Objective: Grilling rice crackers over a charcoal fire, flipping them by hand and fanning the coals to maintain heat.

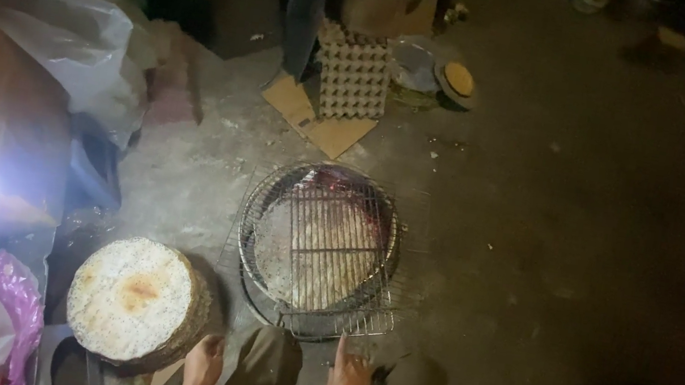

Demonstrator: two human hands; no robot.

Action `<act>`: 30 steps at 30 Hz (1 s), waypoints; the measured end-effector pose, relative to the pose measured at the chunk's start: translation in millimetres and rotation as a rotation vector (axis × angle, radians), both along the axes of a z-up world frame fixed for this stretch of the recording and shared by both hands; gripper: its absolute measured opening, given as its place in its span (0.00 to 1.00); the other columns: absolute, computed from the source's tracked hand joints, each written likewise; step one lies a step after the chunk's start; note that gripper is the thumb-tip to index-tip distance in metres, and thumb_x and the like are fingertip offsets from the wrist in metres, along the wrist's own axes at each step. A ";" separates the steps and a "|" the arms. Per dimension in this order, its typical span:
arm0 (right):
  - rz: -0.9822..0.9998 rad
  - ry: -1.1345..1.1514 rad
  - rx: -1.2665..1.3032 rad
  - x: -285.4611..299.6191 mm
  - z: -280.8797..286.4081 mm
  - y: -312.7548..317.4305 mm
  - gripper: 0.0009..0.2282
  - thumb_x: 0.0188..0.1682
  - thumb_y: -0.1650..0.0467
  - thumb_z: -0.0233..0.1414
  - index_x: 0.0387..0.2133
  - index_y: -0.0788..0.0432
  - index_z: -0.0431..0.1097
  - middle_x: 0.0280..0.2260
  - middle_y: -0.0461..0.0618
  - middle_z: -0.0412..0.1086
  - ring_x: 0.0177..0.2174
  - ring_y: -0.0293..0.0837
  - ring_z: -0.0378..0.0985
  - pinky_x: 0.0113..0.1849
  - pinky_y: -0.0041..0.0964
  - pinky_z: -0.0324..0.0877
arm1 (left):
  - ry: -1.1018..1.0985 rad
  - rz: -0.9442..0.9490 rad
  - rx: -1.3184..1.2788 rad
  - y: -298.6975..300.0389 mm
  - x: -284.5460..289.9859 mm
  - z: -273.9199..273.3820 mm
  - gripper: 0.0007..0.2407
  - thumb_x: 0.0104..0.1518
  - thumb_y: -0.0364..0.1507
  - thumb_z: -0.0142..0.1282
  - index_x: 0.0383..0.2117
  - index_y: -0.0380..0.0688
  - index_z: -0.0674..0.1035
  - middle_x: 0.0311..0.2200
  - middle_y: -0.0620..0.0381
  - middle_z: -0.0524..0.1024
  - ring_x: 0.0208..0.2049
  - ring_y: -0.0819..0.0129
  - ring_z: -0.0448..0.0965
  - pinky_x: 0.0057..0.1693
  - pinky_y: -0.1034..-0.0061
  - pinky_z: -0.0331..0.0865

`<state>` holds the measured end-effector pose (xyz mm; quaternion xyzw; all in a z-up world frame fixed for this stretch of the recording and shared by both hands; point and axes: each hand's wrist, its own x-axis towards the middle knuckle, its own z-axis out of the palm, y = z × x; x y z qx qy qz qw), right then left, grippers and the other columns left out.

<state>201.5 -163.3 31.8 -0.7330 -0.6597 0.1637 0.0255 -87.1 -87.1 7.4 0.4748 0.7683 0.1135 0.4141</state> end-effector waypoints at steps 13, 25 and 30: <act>0.021 0.058 -0.062 0.8 -9.7 -0.4 0.33 0.48 0.74 0.48 0.64 0.64 0.33 0.41 0.54 0.68 0.39 0.53 0.68 0.48 0.49 0.61 | 0.058 -0.307 0.598 13.3 36.0 -20.2 0.09 0.55 0.31 0.49 0.37 0.41 0.79 0.40 0.58 0.76 0.42 0.63 0.75 0.41 0.72 0.76; 0.046 0.069 0.058 4.8 -25.9 -3.4 0.33 0.45 0.81 0.45 0.64 0.64 0.33 0.43 0.59 0.67 0.39 0.55 0.69 0.45 0.48 0.64 | 0.319 -0.550 0.787 23.4 57.3 16.8 0.23 0.47 0.27 0.57 0.51 0.36 0.68 0.59 0.31 0.57 0.62 0.42 0.55 0.65 0.58 0.56; 0.045 0.048 0.052 3.8 -25.1 -3.9 0.35 0.43 0.82 0.46 0.63 0.66 0.34 0.52 0.63 0.61 0.50 0.57 0.63 0.54 0.50 0.56 | 0.413 -0.618 0.793 39.1 62.4 2.3 0.26 0.45 0.26 0.52 0.55 0.38 0.64 0.62 0.32 0.51 0.65 0.40 0.48 0.67 0.54 0.48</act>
